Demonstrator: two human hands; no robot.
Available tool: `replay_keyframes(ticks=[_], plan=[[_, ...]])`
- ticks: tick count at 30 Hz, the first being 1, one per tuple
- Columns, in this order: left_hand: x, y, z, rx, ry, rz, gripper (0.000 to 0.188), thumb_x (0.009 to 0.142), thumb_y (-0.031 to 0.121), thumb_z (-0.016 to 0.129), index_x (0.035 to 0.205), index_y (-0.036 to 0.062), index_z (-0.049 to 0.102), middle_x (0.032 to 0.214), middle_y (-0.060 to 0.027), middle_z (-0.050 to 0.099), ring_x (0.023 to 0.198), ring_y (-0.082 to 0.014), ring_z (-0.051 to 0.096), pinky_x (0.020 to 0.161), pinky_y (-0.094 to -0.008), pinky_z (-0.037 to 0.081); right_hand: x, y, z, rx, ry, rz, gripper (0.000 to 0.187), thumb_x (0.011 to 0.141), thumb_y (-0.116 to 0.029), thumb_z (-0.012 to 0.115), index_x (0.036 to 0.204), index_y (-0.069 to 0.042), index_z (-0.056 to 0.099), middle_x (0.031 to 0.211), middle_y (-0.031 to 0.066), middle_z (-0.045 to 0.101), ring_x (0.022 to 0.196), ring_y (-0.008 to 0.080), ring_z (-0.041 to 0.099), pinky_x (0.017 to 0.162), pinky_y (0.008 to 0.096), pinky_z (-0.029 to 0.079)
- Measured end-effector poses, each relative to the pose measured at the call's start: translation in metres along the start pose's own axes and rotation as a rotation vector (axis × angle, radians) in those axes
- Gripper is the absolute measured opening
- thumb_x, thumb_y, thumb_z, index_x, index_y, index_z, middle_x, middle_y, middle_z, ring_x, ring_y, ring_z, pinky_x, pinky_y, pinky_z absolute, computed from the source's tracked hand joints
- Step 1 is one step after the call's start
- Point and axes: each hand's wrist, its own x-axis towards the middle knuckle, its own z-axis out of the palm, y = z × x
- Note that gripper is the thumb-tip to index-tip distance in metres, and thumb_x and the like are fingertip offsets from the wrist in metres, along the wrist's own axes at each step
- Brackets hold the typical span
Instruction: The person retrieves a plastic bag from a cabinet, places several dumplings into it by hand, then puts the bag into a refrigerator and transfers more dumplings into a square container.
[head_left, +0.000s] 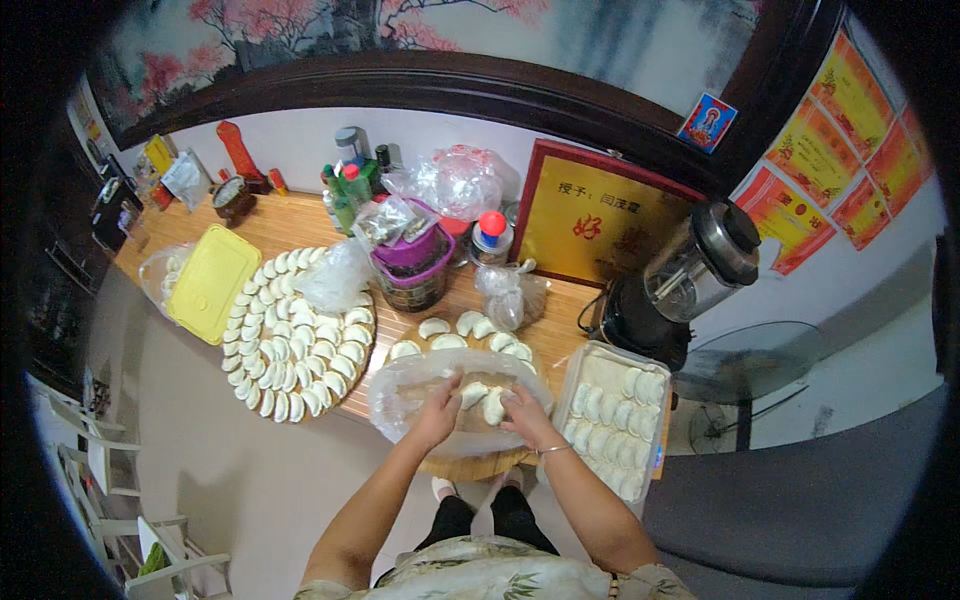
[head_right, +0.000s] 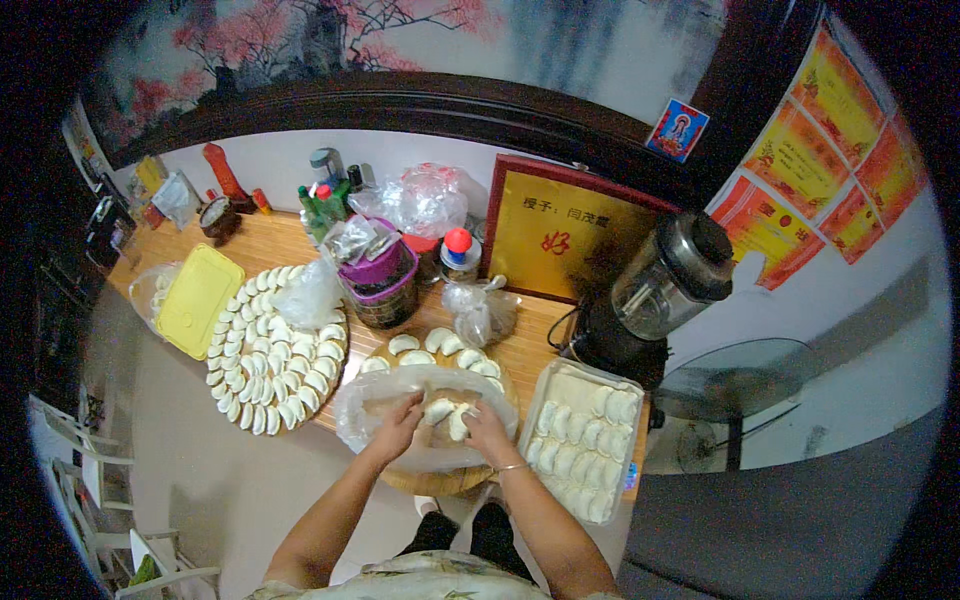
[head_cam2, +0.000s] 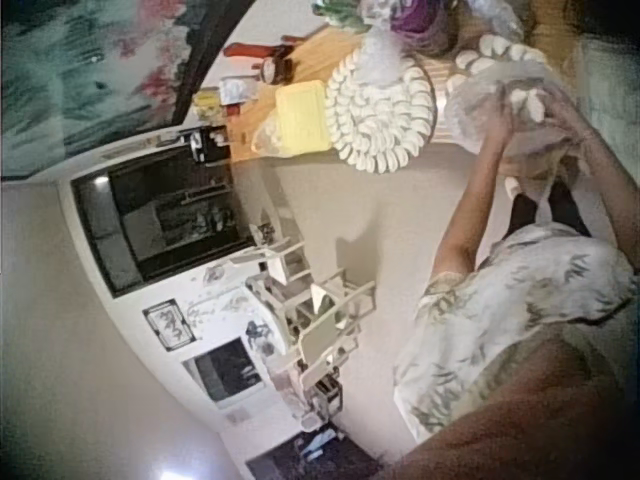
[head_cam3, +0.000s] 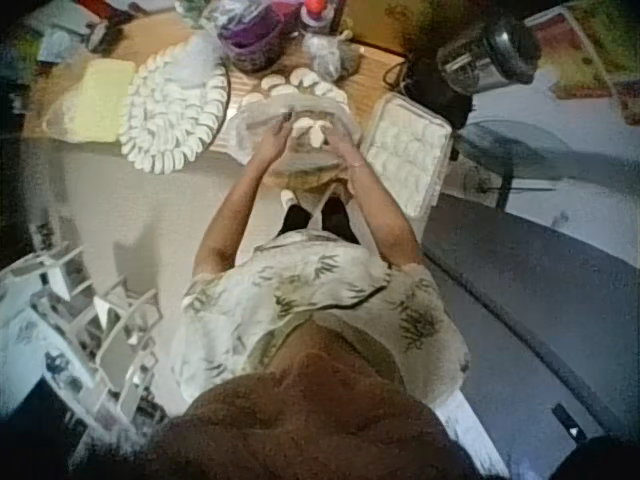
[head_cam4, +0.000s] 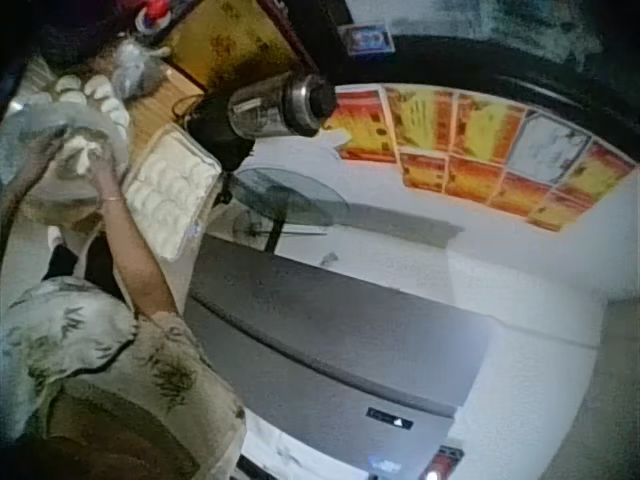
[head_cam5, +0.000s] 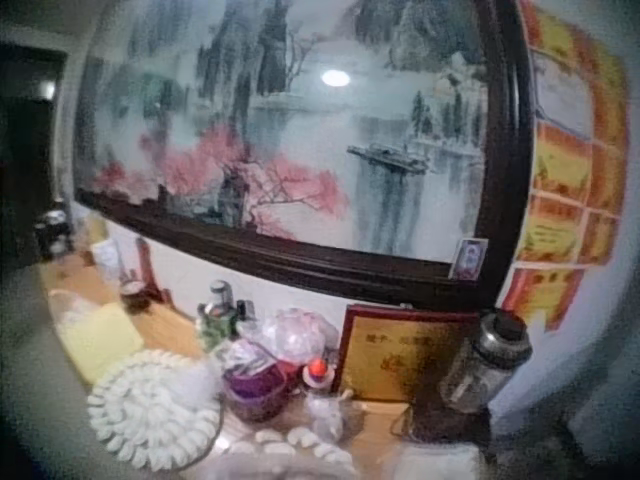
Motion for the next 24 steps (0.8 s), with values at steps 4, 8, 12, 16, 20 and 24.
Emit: replay_keyframes(ticks=[4,8,12,16,20,24], plan=[[-0.036,0.044,0.023,0.136,-0.074,0.096,0.038,0.086,0.016,0.047,0.120,0.0006,0.049,0.111,-0.0218,0.056,0.101,-0.0308,0.055,0.088,-0.0360,0.042,-0.048,-0.009,-0.045,-0.053,-0.129,-0.244,0.025,0.087,-0.013,0.053,0.108,0.001,0.058,0.095,0.0058,0.062,0.088,0.0129,0.057,0.079,0.0245,0.046],[-0.048,0.058,0.065,0.111,-0.109,0.115,0.036,0.085,0.015,0.051,0.118,0.0009,0.051,0.107,-0.0186,0.058,0.096,-0.0282,0.057,0.082,-0.0352,0.046,-0.077,-0.012,-0.122,-0.229,0.055,-0.327,0.020,0.088,-0.011,0.053,0.103,0.001,0.060,0.093,0.0034,0.061,0.085,0.0104,0.055,0.077,0.0234,0.045],[-0.034,0.091,0.113,0.226,-0.134,0.223,0.034,0.083,0.015,0.053,0.113,-0.0004,0.054,0.104,-0.0210,0.059,0.095,-0.0314,0.058,0.082,-0.0369,0.045,-0.069,-0.026,-0.233,-0.460,0.462,-0.424,0.021,0.085,-0.016,0.053,0.095,0.000,0.063,0.082,0.0108,0.064,0.074,0.0175,0.059,0.067,0.0295,0.046],[0.003,0.109,0.179,0.128,-0.179,0.170,0.033,0.080,0.013,0.055,0.111,0.0003,0.056,0.105,-0.0204,0.059,0.094,-0.0320,0.058,0.081,-0.0360,0.046,-0.044,-0.043,-0.285,-0.665,0.412,-0.557,0.024,0.084,-0.019,0.052,0.092,0.000,0.064,0.086,0.0172,0.063,0.078,0.0298,0.060,0.071,0.0361,0.047],[0.063,0.115,0.258,0.211,-0.150,0.310,0.037,0.076,0.015,0.058,0.110,0.0009,0.057,0.101,-0.0206,0.060,0.091,-0.0323,0.059,0.078,-0.0393,0.047,-0.014,-0.031,-0.306,-0.724,0.276,-0.593,0.022,0.082,-0.014,0.051,0.090,0.001,0.065,0.090,0.0198,0.062,0.086,0.0336,0.059,0.077,0.0382,0.046],[0.090,0.127,0.304,0.413,-0.044,0.000,0.043,0.073,0.022,0.065,0.110,0.0024,0.057,0.102,-0.0201,0.060,0.091,-0.0333,0.059,0.079,-0.0394,0.047,-0.010,-0.036,-0.313,-0.927,0.158,-0.477,0.025,0.080,-0.013,0.049,0.097,-0.001,0.063,0.097,0.0207,0.061,0.090,0.0351,0.058,0.080,0.0402,0.046]])
